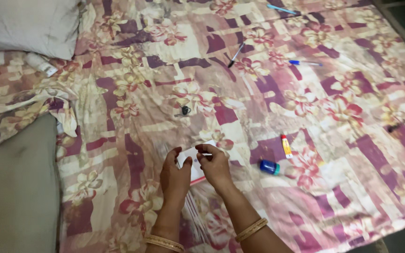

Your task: The person picks up various small items from a bed, including a small bottle, a notepad, and pens, and places them onto a bedside table. The person also briefly walks into an adjacent room to place an item on a sofa before returning to the bedroom to continue organizing.

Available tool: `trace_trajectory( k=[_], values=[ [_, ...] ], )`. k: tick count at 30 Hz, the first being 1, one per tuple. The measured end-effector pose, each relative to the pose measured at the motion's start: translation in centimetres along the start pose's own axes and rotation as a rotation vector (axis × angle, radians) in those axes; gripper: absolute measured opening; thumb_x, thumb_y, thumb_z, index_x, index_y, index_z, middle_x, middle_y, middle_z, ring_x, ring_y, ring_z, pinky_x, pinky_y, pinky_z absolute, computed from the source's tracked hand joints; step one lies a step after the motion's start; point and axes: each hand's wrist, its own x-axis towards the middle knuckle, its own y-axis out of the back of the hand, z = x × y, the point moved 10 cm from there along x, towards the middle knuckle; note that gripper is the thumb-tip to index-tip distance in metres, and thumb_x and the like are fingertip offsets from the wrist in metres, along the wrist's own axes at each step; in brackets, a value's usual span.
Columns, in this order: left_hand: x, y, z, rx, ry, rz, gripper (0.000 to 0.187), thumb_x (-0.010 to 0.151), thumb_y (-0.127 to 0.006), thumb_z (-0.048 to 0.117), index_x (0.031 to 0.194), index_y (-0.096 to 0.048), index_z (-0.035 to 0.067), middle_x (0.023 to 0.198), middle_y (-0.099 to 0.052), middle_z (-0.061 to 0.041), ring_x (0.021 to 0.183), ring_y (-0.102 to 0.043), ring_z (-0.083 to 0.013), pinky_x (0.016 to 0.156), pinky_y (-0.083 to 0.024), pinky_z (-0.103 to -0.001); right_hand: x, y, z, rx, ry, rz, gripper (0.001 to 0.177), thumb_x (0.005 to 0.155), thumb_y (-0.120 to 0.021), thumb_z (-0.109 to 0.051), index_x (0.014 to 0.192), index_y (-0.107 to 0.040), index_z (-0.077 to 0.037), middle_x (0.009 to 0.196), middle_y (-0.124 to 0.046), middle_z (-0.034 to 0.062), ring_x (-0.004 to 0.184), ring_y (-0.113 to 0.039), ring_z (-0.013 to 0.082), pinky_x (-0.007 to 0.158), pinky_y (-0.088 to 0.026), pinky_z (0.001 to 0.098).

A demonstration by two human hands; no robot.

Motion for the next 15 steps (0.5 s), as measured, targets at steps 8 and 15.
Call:
trace_trajectory(
  k=[8, 15],
  values=[
    [5.1, -5.2, -2.6, 0.088, 0.048, -0.067, 0.053, 0.085, -0.072, 0.031, 0.135, -0.061, 0.016, 0.137, -0.065, -0.009, 0.127, -0.060, -0.0303, 0.102, -0.048, -0.041, 6.3, -0.3, 3.0, -0.175, -0.032, 0.027, 0.035, 0.089, -0.066, -0.014, 0.122, -0.073, -0.008, 0.117, -0.078, 0.0087, 0.097, -0.075, 0.0203, 0.086, -0.056, 0.0328],
    [8.8, -7.6, -3.7, 0.059, 0.205, -0.159, 0.053, 0.087, -0.066, 0.027, 0.139, -0.059, 0.018, 0.140, -0.064, -0.006, 0.125, -0.063, -0.0284, 0.100, -0.050, -0.039, 11.8, -2.6, 4.3, -0.198, 0.044, 0.000, 0.048, 0.082, -0.059, -0.005, 0.130, -0.068, -0.008, 0.133, -0.068, 0.0117, 0.104, -0.072, 0.0258, 0.089, -0.057, 0.0355]
  ],
)
